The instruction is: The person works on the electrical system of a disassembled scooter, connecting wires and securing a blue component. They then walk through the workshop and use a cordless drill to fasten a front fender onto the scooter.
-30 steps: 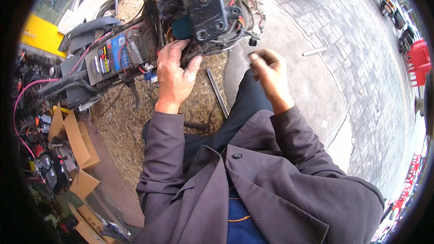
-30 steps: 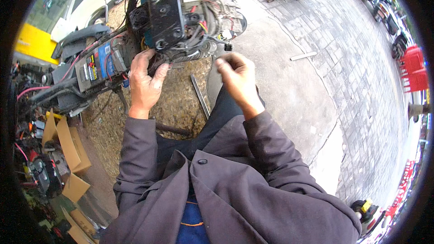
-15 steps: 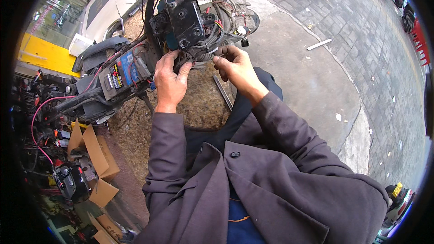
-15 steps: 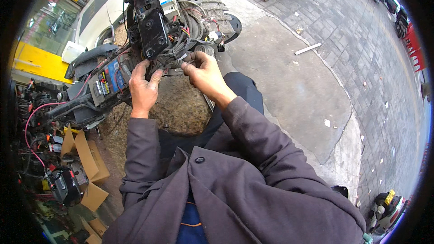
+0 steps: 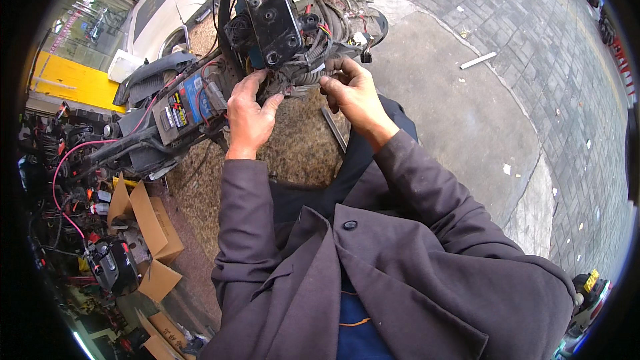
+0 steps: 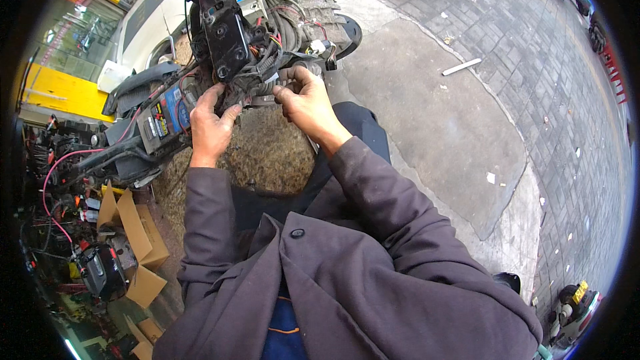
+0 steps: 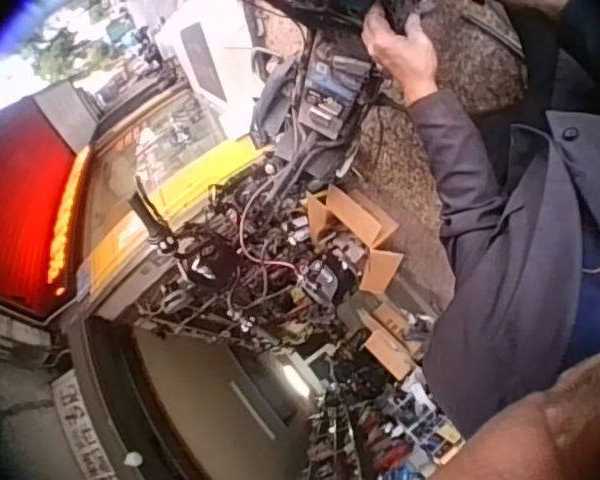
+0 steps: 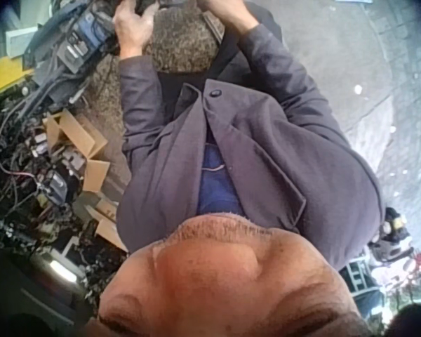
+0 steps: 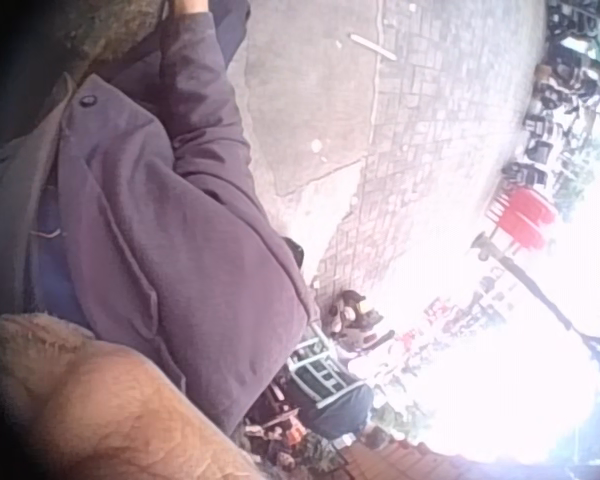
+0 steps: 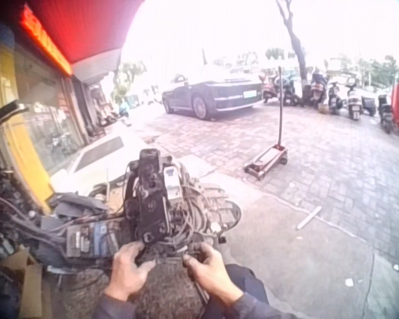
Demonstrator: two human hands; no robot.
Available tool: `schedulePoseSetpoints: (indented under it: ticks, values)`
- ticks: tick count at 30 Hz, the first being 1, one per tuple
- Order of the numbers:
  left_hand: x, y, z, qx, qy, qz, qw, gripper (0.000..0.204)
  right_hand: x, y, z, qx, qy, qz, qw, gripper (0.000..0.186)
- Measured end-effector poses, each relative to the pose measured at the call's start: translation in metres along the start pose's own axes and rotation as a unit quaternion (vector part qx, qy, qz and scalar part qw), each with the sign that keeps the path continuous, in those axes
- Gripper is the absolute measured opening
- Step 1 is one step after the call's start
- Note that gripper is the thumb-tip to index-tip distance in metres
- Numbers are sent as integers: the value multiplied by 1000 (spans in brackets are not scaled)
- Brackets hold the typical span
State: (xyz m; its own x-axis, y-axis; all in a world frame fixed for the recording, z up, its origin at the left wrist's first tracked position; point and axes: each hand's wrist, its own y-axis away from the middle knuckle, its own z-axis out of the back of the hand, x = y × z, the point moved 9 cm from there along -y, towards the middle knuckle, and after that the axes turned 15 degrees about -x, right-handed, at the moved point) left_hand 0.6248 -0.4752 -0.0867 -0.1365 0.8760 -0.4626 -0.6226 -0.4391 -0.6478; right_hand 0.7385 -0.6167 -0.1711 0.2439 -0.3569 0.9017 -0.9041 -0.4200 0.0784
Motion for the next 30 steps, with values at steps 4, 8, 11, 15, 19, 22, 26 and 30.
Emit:
schedulePoseSetpoints:
  ticks: [4, 8, 11, 15, 19, 22, 26, 30]
  values:
    - [1, 0, 0, -1, 4, 3, 1000, 47, -5, 3, -1, 6, -7, -14, 1000, 26]
    - [0, 1, 0, -10, -12, -2, 1000, 47, -12, 3, 9, -12, -20, -45, 999, 25]
    - [-1, 2, -1, -11, -19, -7, 1000, 47, -17, -3, 28, -45, -53, -81, 994, 20]
    - [0, 3, -1, -16, -21, -1, 1000, 47, -25, -13, 50, -81, -111, -131, 982, 18]
    - [-1, 3, -2, -21, -15, -3, 1000, 48, -33, -29, 58, -90, -162, -179, 966, 17]
    - [-2, 4, -2, -19, -22, -5, 1000, 48, -40, -39, 54, -83, -227, -235, 942, 22]
    - [-2, 4, -3, -21, -20, -4, 1000, 47, -40, -48, 47, -90, -280, -250, 923, 22]
    - [0, 5, -4, -21, -20, 9, 1000, 47, -28, -51, 49, -96, -313, -203, 923, 21]
